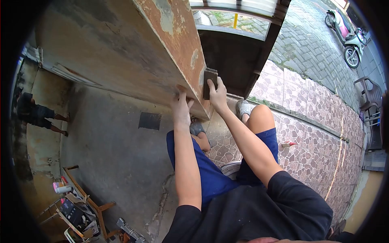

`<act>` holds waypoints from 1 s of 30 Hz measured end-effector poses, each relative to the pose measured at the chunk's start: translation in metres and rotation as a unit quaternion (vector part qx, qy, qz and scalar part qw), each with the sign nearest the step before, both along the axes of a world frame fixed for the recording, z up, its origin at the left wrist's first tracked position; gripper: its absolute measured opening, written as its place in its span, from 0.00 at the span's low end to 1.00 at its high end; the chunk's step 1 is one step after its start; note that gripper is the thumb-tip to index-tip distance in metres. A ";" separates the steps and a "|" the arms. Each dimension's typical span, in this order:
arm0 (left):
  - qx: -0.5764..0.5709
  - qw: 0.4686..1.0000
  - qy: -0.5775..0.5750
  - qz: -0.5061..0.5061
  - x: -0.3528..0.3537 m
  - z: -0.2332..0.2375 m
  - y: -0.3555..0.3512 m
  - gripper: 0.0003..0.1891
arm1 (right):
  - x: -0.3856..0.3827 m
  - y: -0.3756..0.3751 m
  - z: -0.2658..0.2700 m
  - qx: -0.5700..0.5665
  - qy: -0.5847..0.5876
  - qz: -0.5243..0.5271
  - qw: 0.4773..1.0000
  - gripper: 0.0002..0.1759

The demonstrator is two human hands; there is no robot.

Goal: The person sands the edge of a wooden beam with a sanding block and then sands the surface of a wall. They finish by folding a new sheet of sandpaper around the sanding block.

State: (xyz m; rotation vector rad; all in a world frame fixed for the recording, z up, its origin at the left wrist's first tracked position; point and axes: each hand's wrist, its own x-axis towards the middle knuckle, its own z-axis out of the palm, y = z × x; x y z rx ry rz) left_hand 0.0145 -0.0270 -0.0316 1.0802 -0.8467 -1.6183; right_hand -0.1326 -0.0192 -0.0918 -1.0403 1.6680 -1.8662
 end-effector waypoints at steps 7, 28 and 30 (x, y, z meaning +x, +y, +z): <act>-0.021 1.000 0.007 -0.015 -0.001 -0.003 0.000 0.36 | 0.016 0.003 0.146 -0.168 0.075 0.015 0.983 0.08; 0.011 1.000 0.003 0.011 -0.003 0.009 0.009 0.31 | 0.036 0.007 0.023 -0.015 -0.014 -0.077 0.997 0.12; 0.015 1.000 0.014 0.010 -0.002 0.008 0.011 0.28 | 0.041 0.010 -0.024 0.103 -0.060 -0.107 0.987 0.17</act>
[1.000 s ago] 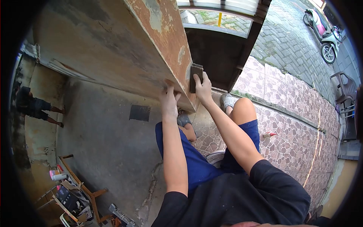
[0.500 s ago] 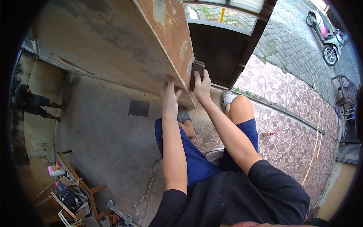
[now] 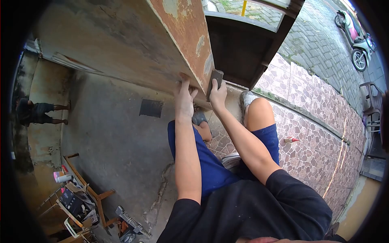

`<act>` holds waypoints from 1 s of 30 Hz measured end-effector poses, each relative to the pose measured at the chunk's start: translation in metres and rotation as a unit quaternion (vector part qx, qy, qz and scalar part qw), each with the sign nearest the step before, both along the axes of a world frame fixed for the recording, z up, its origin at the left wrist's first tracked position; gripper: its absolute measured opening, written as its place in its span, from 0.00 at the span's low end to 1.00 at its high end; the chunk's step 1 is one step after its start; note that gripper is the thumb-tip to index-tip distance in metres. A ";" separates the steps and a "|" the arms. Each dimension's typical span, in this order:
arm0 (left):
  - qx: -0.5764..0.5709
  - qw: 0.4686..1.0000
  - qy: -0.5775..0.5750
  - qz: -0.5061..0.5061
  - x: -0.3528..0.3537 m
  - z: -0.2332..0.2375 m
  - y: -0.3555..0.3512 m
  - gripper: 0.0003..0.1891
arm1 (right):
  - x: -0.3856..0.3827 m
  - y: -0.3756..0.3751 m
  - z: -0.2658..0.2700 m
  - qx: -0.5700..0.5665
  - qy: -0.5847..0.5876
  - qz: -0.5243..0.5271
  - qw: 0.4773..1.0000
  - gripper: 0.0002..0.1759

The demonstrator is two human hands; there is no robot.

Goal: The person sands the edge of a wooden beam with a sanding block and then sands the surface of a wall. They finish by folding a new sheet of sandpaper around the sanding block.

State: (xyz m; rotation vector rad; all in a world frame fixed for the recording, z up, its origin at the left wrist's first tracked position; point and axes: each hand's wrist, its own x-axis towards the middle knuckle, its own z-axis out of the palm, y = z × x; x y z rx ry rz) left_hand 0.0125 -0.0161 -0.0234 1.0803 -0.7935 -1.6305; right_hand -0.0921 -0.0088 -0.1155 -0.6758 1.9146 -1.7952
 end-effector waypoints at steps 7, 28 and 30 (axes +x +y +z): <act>-0.019 0.999 0.006 -0.046 0.005 -0.006 -0.008 0.29 | 0.001 0.005 0.148 -0.241 0.127 0.072 0.960 0.08; -0.020 1.000 0.005 -0.008 0.003 -0.003 -0.005 0.26 | -0.013 -0.018 0.032 -0.085 -0.001 0.000 0.996 0.11; -0.021 1.000 0.018 -0.004 -0.003 -0.002 0.001 0.25 | -0.014 -0.015 -0.021 0.005 -0.059 -0.010 0.998 0.13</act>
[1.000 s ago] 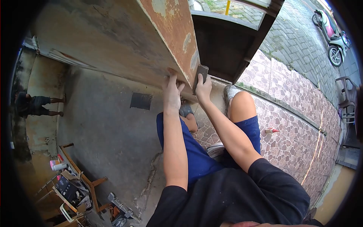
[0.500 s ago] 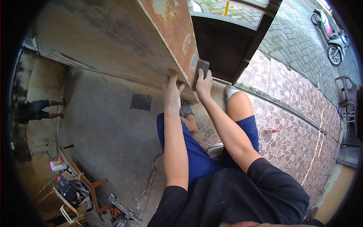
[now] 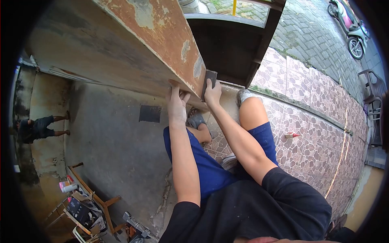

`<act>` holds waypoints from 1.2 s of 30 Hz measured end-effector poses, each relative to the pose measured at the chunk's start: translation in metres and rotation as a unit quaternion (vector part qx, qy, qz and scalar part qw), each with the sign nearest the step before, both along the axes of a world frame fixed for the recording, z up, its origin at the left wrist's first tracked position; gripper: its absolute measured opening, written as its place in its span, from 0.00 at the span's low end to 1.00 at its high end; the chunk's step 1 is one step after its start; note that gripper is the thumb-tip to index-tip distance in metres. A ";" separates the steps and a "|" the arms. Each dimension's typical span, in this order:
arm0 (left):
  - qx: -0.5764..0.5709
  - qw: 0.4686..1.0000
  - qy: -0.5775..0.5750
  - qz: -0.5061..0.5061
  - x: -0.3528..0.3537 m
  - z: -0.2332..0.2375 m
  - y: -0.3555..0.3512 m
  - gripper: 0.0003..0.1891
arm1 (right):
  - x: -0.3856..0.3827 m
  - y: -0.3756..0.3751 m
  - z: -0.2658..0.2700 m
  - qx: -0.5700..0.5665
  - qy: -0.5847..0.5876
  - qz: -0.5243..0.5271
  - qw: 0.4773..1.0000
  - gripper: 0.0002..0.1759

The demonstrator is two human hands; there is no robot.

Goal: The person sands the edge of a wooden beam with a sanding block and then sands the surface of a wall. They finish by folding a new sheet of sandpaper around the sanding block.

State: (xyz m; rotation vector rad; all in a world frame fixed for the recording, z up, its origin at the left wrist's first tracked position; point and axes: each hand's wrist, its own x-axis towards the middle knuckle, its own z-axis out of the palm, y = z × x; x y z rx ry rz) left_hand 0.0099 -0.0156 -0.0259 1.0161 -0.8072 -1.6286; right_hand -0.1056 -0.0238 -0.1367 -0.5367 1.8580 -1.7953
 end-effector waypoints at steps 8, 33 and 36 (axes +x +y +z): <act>0.005 1.000 -0.003 -0.027 0.008 -0.003 -0.005 0.30 | 0.010 0.010 0.165 -0.269 0.172 0.045 0.947 0.09; 0.021 1.000 -0.019 0.012 -0.001 0.005 -0.003 0.28 | 0.011 0.000 0.063 -0.085 0.089 -0.027 0.992 0.15; -0.007 0.999 -0.030 -0.010 0.008 -0.009 -0.007 0.31 | 0.021 0.019 0.163 -0.244 0.130 0.023 0.961 0.08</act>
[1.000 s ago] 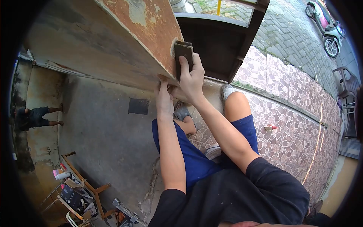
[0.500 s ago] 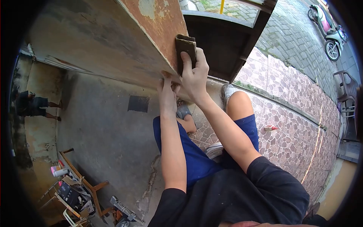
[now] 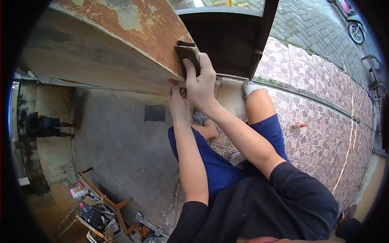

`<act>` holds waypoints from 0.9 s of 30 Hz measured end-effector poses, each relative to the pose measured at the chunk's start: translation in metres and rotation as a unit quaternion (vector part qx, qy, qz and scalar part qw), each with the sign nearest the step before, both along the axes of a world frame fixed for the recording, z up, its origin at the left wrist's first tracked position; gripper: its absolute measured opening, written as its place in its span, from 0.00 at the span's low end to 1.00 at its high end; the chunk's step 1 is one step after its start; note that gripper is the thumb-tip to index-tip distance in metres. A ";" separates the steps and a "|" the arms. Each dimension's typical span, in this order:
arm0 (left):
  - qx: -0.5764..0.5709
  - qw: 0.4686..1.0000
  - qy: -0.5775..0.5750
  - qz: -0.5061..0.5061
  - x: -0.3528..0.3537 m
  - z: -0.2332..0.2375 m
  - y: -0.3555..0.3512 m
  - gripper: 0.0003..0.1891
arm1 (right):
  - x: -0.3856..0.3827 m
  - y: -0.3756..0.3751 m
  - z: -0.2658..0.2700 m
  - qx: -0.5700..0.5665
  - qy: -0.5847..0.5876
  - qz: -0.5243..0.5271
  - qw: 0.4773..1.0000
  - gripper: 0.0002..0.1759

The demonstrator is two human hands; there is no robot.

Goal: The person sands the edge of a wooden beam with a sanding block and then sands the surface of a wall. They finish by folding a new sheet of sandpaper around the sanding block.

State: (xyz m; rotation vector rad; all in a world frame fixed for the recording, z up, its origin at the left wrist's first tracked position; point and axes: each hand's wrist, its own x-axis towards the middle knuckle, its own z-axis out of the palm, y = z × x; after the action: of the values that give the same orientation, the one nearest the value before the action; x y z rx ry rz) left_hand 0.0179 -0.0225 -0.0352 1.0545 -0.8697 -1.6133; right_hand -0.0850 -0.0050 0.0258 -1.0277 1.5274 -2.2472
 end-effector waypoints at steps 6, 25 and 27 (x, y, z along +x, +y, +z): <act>0.009 1.000 0.004 0.006 -0.002 0.008 0.003 0.43 | -0.011 -0.022 -0.109 0.173 -0.067 -0.075 0.980 0.15; -0.005 0.999 -0.002 0.040 -0.007 0.007 -0.001 0.35 | 0.001 -0.011 -0.107 0.182 -0.119 -0.050 0.975 0.11; -0.010 0.999 0.005 0.030 -0.008 0.000 0.001 0.35 | -0.002 -0.004 -0.038 0.073 -0.075 -0.021 0.994 0.09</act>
State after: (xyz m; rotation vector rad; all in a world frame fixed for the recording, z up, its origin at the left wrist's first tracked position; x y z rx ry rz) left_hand 0.0103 -0.0210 -0.0350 1.0477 -0.8375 -1.5557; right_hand -0.0866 -0.0085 -0.0124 -0.7747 1.6347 -2.1478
